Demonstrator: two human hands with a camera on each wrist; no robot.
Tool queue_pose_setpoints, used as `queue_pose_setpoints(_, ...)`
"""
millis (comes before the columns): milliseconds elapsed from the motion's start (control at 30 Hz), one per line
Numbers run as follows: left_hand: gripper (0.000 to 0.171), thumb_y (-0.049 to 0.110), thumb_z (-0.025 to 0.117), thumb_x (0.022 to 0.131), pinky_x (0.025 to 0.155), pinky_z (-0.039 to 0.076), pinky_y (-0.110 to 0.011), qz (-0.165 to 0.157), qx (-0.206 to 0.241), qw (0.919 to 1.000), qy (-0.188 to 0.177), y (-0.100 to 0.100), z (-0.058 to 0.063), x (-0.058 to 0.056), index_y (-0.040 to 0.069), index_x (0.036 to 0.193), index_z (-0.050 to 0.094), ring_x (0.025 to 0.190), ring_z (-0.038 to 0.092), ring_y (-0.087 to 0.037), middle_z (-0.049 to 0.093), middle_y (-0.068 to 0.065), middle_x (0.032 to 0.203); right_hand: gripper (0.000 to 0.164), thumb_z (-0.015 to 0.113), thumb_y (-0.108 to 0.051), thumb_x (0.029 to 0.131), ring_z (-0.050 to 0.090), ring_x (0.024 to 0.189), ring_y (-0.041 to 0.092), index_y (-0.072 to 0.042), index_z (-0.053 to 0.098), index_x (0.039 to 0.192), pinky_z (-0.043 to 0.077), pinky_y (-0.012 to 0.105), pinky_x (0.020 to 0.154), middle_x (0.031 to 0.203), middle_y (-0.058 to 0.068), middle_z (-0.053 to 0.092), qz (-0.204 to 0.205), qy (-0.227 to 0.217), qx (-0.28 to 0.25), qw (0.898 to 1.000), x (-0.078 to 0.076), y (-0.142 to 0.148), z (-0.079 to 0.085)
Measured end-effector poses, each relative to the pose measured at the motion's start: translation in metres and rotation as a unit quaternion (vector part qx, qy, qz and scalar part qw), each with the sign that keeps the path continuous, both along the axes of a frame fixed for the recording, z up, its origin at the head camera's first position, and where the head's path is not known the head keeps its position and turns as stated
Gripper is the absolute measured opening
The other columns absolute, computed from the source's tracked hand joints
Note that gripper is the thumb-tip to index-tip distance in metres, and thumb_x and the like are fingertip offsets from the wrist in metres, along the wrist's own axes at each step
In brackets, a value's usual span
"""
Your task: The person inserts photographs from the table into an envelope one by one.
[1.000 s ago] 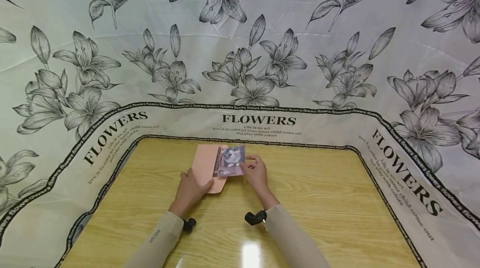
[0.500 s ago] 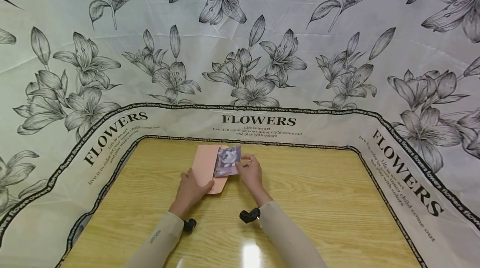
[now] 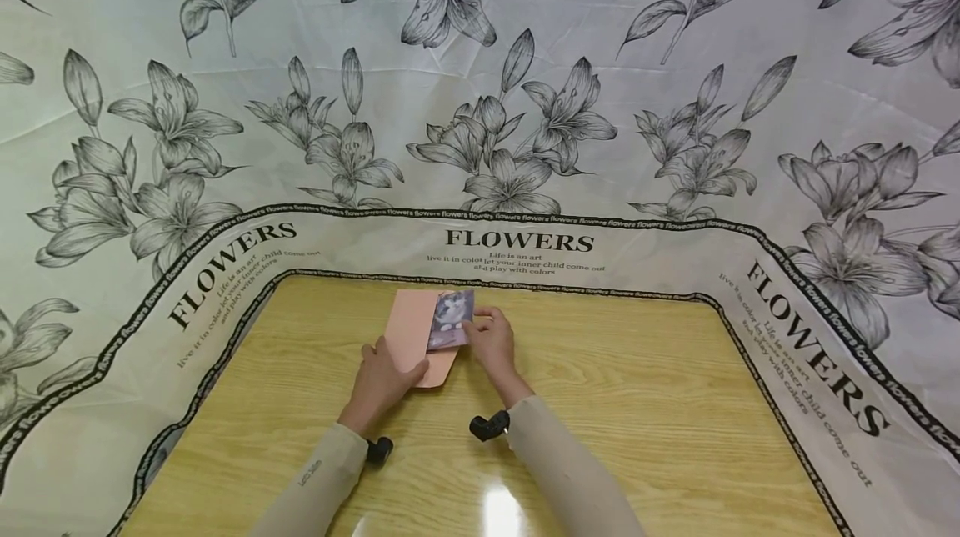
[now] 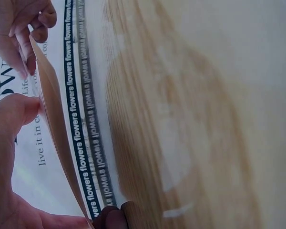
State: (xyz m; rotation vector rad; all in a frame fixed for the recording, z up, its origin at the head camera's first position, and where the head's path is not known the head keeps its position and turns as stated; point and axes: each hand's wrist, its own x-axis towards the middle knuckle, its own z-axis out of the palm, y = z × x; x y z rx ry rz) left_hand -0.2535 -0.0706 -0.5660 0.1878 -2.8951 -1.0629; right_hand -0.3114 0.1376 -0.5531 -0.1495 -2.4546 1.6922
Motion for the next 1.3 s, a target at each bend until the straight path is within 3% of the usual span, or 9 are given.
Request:
queue_pose_setpoints(133, 0.109, 0.061, 0.080, 0.088, 0.092, 0.055, -0.061, -0.001, 0.000, 1.0000, 0.001, 0.001, 0.000, 0.000, -0.013, 0.155, 0.034, 0.106, 0.060, -0.051, 0.044, -0.036, 0.132, 0.030, 0.074, -0.015, 0.102, 0.068, 0.068, 0.035, 0.000, 0.068, 0.127, 0.047, 0.027, 0.055, 0.089, 0.015, 0.078, 0.005, 0.008, 0.005, 1.000, 0.003, -0.003, 0.002)
queue_pose_setpoints(400, 0.109, 0.062, 0.079, 0.088, 0.089, 0.055, -0.060, 0.001, -0.004, 1.0000, 0.005, 0.000, -0.004, -0.004, -0.012, 0.154, 0.035, 0.103, 0.063, -0.050, 0.045, -0.037, 0.132, 0.029, 0.071, -0.014, 0.103, 0.056, 0.057, 0.013, -0.002, 0.070, 0.129, 0.046, 0.029, 0.057, 0.086, 0.010, 0.076, 0.018, 0.016, -0.004, 1.000, 0.007, -0.006, 0.003)
queue_pose_setpoints(767, 0.108, 0.061, 0.079, 0.089, 0.089, 0.055, -0.061, 0.003, -0.004, 1.0000, 0.003, 0.001, -0.001, -0.004, -0.013, 0.154, 0.035, 0.104, 0.062, -0.052, 0.045, -0.037, 0.133, 0.028, 0.074, -0.013, 0.100, 0.063, 0.069, 0.017, -0.003, 0.073, 0.127, 0.048, 0.030, 0.060, 0.097, 0.013, 0.075, 0.027, -0.004, 0.030, 0.999, 0.004, -0.011, -0.001)
queue_pose_setpoints(1100, 0.107, 0.059, 0.080, 0.089, 0.089, 0.055, -0.060, 0.005, -0.001, 1.0000, 0.002, 0.001, 0.000, -0.002, -0.013, 0.154, 0.035, 0.105, 0.062, -0.052, 0.045, -0.037, 0.132, 0.027, 0.075, -0.010, 0.097, 0.059, 0.070, 0.015, -0.001, 0.075, 0.123, 0.047, 0.028, 0.062, 0.089, 0.008, 0.068, 0.028, -0.014, 0.036, 0.999, 0.001, -0.023, -0.002)
queue_pose_setpoints(1300, 0.104, 0.059, 0.080, 0.089, 0.086, 0.056, -0.059, 0.005, -0.006, 0.9999, 0.009, 0.002, -0.001, -0.002, -0.013, 0.152, 0.037, 0.101, 0.062, -0.050, 0.046, -0.036, 0.129, 0.025, 0.075, -0.013, 0.097, 0.059, 0.070, 0.016, -0.005, 0.076, 0.121, 0.047, 0.030, 0.062, 0.090, 0.006, 0.069, 0.022, -0.016, 0.078, 0.997, 0.001, -0.029, -0.004)
